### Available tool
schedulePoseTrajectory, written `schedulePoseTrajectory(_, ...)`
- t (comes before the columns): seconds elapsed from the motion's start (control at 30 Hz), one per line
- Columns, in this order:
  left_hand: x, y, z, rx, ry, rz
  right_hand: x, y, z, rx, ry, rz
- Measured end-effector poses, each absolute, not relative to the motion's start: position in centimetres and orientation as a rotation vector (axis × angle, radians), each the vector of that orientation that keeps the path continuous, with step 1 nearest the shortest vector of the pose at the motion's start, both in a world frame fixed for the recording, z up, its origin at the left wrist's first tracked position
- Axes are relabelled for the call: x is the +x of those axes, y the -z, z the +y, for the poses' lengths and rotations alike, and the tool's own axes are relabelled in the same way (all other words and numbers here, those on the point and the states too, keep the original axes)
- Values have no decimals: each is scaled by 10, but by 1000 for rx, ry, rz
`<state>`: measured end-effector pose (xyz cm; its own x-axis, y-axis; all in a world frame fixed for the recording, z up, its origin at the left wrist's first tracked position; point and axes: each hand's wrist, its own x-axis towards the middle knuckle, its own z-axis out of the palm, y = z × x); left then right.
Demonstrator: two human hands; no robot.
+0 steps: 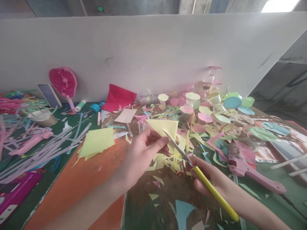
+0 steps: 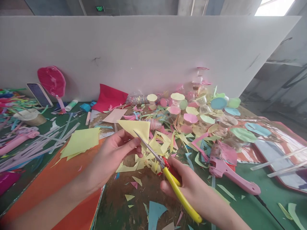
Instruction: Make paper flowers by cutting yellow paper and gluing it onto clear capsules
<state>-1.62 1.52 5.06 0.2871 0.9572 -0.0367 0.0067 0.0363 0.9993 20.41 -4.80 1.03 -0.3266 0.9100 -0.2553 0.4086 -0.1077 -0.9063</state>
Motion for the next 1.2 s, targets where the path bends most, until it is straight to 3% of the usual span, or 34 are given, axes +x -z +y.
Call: schedulePoseTrajectory(1.2, -7, -60, 1, 1262, -733, 983, 198, -12, -47, -1402, -1382, -1750)
